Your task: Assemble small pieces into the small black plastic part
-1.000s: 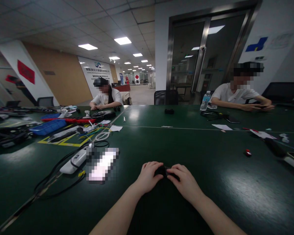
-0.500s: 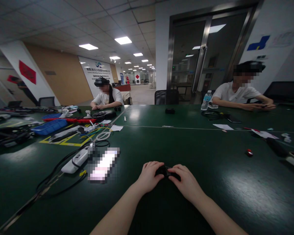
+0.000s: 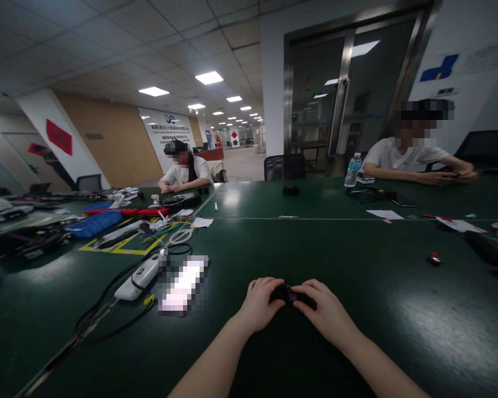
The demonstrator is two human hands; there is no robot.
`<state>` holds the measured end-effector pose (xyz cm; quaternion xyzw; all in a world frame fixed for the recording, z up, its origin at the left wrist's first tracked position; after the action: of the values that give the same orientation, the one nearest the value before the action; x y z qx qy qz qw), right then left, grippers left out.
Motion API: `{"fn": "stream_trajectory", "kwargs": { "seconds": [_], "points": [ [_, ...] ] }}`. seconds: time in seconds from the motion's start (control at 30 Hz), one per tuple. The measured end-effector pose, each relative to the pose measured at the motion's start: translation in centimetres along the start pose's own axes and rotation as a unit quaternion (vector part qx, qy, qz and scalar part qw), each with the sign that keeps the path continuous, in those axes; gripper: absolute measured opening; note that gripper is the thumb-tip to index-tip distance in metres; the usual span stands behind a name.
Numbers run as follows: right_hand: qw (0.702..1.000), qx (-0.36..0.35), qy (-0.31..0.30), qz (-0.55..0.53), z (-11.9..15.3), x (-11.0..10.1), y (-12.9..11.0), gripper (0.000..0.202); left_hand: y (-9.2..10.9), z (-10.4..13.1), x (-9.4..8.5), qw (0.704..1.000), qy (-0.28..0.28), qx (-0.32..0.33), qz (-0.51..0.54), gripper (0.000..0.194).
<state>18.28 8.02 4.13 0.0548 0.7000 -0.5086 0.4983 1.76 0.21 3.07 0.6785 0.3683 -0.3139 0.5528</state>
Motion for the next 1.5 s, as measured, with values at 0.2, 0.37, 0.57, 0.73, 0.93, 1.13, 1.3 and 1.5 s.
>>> {"fn": "stream_trajectory", "kwargs": {
  "seconds": [0.2, 0.37, 0.57, 0.73, 0.93, 1.13, 1.3, 1.5],
  "points": [
    [1.0, 0.012, -0.024, 0.014, -0.3, 0.1, 0.1, 0.023, -0.1, 0.0, 0.1, 1.0, 0.0, 0.007, 0.007, 0.042],
    [1.0, 0.004, -0.01, 0.004, -0.2, 0.5, 0.7, 0.032, 0.1, 0.2, -0.1, 1.0, -0.001, 0.007, 0.008, 0.042],
    [1.0, 0.008, 0.008, 0.016, -0.6, 1.1, 1.8, 0.053, 0.3, 0.2, -0.3, 1.0, 0.012, 0.007, 0.014, 0.042],
    [1.0, 0.007, 0.005, 0.012, -0.8, 1.3, 2.2, 0.048, 0.4, 0.3, -0.5, 1.0, 0.016, 0.005, 0.026, 0.052],
    [1.0, 0.028, -0.002, 0.01, -0.6, 1.1, 1.9, 0.049, 0.1, 0.3, -0.2, 1.0, -0.008, -0.003, 0.011, 0.053],
    [1.0, 0.026, 0.0, -0.006, -0.2, 0.7, 1.3, 0.049, -0.2, 0.2, 0.1, 1.0, -0.003, 0.004, 0.009, 0.046],
    [0.999, 0.035, -0.004, -0.01, 0.2, 0.2, 0.7, 0.048, -0.3, 0.2, 0.1, 1.0, 0.014, 0.003, 0.015, 0.057],
    [0.999, 0.034, 0.002, -0.015, 0.2, 0.1, 0.5, 0.047, 0.0, 0.2, 0.1, 1.0, -0.002, 0.001, 0.005, 0.044]
  ]
}}
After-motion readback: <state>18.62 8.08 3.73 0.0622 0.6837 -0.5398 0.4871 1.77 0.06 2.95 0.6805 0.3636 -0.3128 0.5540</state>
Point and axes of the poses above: each hand's wrist, its own z-axis away from the middle knuckle, its own x-axis out of the palm, y = z × x, the point moved 2 cm from there along -z, towards the middle knuckle, and after that the axes turned 9 degrees about x, right-handed, at the moved point
